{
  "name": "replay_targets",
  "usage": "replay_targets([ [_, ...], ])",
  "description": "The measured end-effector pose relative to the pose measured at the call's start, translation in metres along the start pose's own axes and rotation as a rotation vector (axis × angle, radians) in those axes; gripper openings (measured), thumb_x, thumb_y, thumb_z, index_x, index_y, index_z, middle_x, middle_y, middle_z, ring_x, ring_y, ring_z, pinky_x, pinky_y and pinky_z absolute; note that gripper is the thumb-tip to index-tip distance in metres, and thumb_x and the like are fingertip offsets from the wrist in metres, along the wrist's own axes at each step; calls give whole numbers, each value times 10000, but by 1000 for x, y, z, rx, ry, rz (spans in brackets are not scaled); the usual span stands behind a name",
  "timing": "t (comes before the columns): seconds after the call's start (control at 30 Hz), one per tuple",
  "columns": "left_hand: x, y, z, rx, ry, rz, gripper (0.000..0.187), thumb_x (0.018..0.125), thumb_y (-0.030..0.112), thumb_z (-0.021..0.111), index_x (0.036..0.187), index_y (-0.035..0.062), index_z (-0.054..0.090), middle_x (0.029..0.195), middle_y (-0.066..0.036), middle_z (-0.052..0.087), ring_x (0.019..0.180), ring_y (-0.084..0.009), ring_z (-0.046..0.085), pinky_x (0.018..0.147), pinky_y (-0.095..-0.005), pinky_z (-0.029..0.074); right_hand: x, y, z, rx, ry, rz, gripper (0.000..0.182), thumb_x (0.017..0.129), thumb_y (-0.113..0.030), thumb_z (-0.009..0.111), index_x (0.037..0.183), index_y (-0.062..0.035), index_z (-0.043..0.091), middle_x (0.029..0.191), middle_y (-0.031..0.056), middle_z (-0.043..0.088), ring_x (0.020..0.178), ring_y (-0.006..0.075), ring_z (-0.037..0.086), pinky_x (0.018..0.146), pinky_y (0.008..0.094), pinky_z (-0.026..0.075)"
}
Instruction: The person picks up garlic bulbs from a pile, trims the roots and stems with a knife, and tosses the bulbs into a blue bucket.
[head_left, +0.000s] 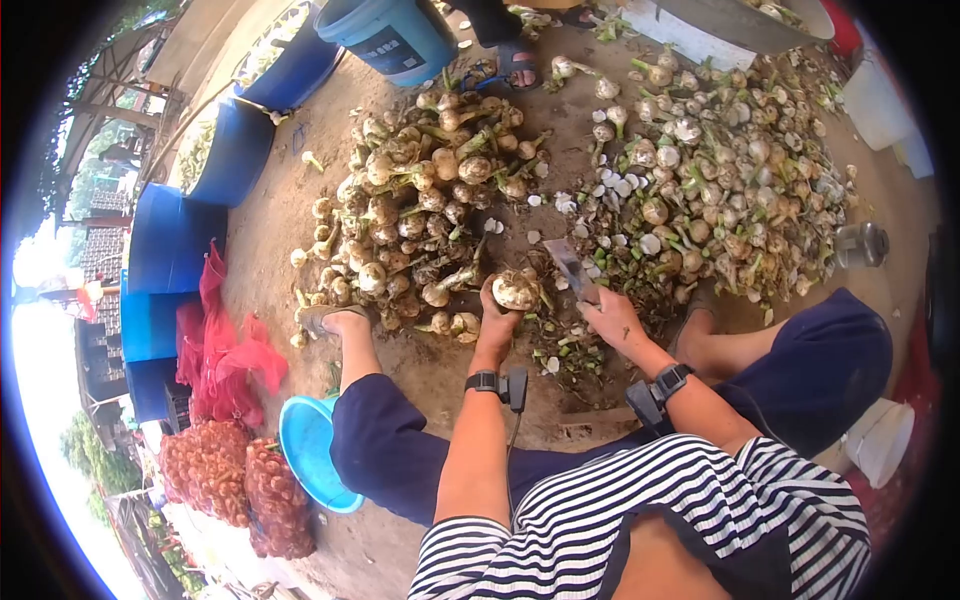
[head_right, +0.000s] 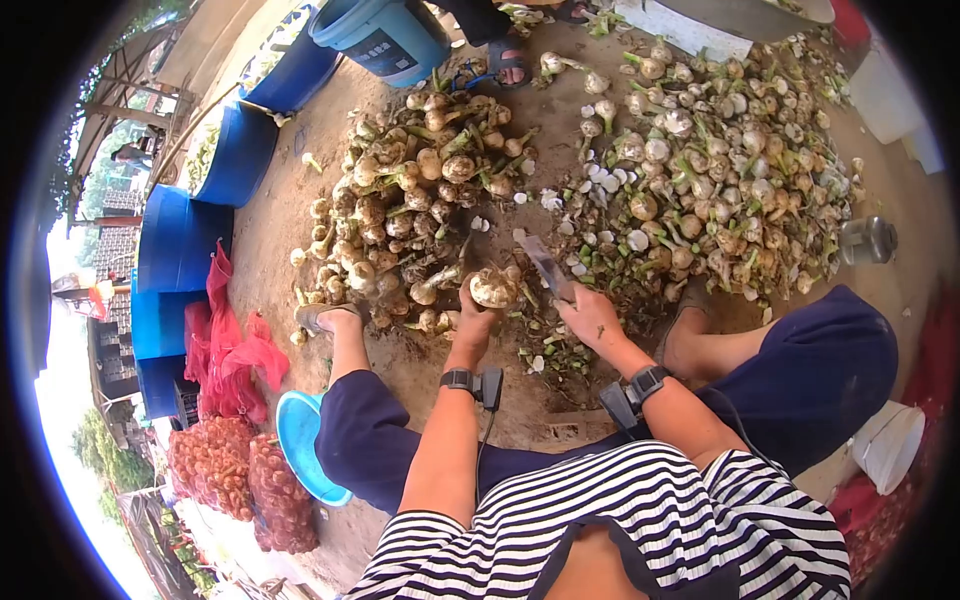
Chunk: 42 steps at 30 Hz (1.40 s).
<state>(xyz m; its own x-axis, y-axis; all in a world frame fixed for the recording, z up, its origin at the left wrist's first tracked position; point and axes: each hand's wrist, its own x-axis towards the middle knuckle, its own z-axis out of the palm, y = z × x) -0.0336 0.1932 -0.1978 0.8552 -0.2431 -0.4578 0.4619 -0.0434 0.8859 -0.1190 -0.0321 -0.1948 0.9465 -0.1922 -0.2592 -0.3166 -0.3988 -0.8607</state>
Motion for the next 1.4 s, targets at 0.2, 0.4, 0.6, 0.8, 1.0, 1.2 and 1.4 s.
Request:
replay_targets([
  [0.2,-33,29,28,27,1,-118,794,827,227,745,1456,-1,317,1397,-153,474,1263,-267,492,1071,-383,377,-21,-45,-18,-346,144,-440,183,837,-150,674,949,-20,609,830,154,663,693,321,650,599,403,520],
  [0.4,-64,28,36,-141,-236,-18,528,914,131,646,1380,14,426,1233,-71,590,1030,-162,567,936,-333,440,-41,-62,-34,-226,208,-478,144,845,-138,646,930,-30,603,778,146,647,671,327,651,596,398,533],
  [0.6,-93,54,51,-93,-263,188,650,873,162,721,1412,59,373,1273,-78,557,1119,-184,552,930,-342,476,-44,-71,-43,-359,305,-639,90,832,-123,621,882,-63,576,777,113,627,659,319,646,586,405,534],
  [0.8,-111,78,49,-163,-200,107,716,804,328,802,1344,54,419,1086,-46,608,929,-161,590,759,-314,498,-58,-98,-51,-431,239,-760,110,806,-114,634,867,-76,550,711,82,561,648,280,641,563,378,530],
  [1.0,-128,87,55,132,-103,182,588,839,394,725,1259,31,530,943,-3,597,759,-77,532,631,-236,423,-67,-104,-40,-434,255,-831,128,800,-129,655,879,-87,563,751,66,560,641,253,643,547,366,527],
  [1.2,-132,72,62,24,-17,318,428,884,356,691,1136,36,560,775,57,532,565,-28,422,474,-213,301,-65,-93,-31,-443,279,-816,148,805,-137,663,899,-82,563,776,65,558,639,255,641,554,369,530],
  [1.4,-151,77,66,-103,-83,260,675,839,328,750,1321,-45,460,1171,-100,617,1050,-176,592,926,-313,471,-45,-52,-33,-629,230,-516,66,863,-103,584,924,-77,582,815,100,632,700,276,673,568,368,542],
])
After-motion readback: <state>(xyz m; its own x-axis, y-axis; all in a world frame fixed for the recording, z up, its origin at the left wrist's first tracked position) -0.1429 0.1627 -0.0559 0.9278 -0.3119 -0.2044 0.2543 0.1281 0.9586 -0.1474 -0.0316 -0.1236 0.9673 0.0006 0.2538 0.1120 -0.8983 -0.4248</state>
